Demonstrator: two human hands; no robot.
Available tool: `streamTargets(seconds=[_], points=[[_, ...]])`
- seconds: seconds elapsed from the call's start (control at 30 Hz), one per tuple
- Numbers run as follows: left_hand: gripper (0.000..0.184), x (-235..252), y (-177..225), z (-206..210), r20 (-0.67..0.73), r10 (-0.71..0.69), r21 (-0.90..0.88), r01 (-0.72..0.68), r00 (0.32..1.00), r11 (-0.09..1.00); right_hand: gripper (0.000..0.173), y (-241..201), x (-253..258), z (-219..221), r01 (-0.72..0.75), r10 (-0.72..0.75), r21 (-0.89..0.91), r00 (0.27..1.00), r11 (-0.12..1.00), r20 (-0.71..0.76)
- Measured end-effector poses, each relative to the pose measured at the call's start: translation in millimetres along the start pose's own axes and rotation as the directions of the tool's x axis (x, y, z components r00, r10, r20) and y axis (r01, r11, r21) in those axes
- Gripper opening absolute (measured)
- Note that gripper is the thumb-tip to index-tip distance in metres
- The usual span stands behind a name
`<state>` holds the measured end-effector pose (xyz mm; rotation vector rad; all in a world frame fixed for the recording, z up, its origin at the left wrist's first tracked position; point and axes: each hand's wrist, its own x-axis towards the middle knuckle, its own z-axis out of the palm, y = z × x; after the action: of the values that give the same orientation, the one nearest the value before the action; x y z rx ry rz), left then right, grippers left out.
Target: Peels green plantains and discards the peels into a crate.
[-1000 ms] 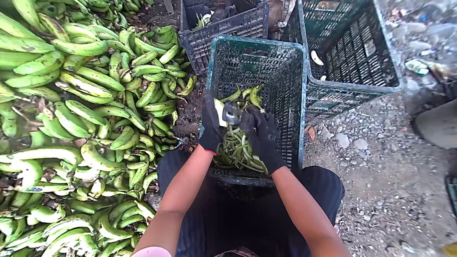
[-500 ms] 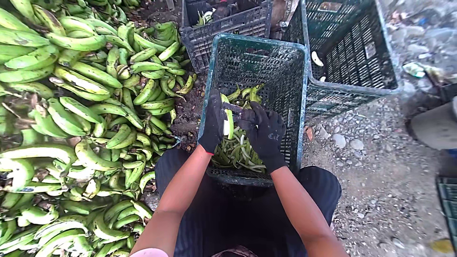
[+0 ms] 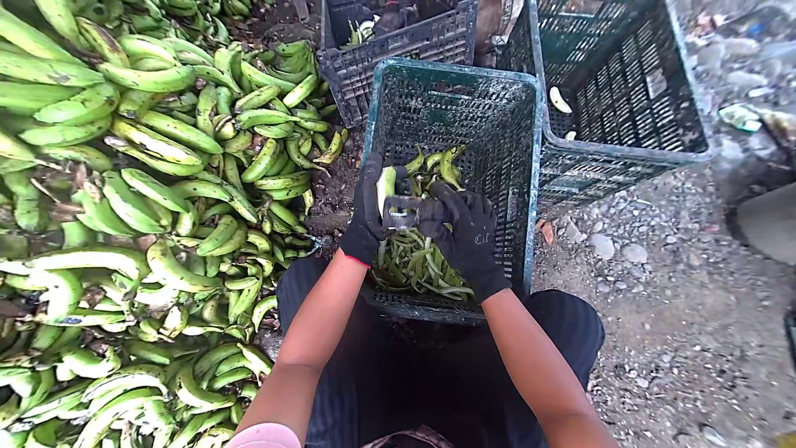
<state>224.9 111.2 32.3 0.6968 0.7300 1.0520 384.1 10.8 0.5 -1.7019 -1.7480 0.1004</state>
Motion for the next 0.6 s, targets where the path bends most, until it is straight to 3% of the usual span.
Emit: streamTargets(seconds=[0.07,0.13,0.2,0.23,0.3,0.33,0.4,0.43,0.53,0.6], points=[[0.055,-0.6,5.0,-5.5,0.016,-0.117,-0.148,0.118,0.993,0.982,0.085,-1.0,0.3,13.2,0.099,-0.101,-0.029,0.991,0.995,-0.084],[0.050,-2.8,8.5,-5.6,-0.022,-0.108,-0.155,0.103,0.994,0.983,0.087,-5.3,2.8,19.1,0.086,-0.087,-0.018,0.990,0.996,-0.115],[0.037,-5.1,9.2,-2.0,-0.161,0.083,0.102,-0.067,0.983,0.993,0.083,-11.2,2.7,14.0,-0.004,0.005,0.032,0.999,0.999,-0.039],[0.036,-6.5,8.4,-0.8,-0.191,0.232,0.326,-0.162,0.954,0.931,0.080,-12.3,1.4,11.2,-0.054,0.053,0.056,0.999,0.997,0.007],[0.037,-14.3,9.6,0.5,-0.032,0.404,0.701,-0.268,0.914,0.661,0.073,-11.3,2.0,5.8,-0.131,0.125,0.086,0.989,0.988,0.075],[0.040,-17.8,8.8,3.3,0.034,0.367,0.709,-0.281,0.930,0.647,0.072,-7.9,6.3,7.5,-0.156,0.152,0.089,0.987,0.984,0.055],[0.045,-11.9,0.8,7.0,0.082,0.236,0.415,-0.249,0.968,0.875,0.074,-2.2,12.8,9.3,-0.134,0.135,0.045,0.991,0.990,-0.017],[0.054,-7.8,-1.4,6.5,0.121,0.191,0.273,-0.218,0.974,0.937,0.074,-0.4,14.1,9.3,-0.096,0.097,0.025,0.993,0.995,-0.062],[0.063,-4.7,5.6,4.6,0.246,0.239,0.124,-0.275,0.939,0.953,0.078,3.9,14.6,7.4,0.040,-0.039,0.002,0.976,0.999,-0.215],[0.065,-3.6,13.0,7.2,0.207,0.273,0.108,-0.299,0.940,0.948,0.087,5.1,14.9,5.2,0.078,-0.083,-0.029,0.963,0.997,-0.256]])
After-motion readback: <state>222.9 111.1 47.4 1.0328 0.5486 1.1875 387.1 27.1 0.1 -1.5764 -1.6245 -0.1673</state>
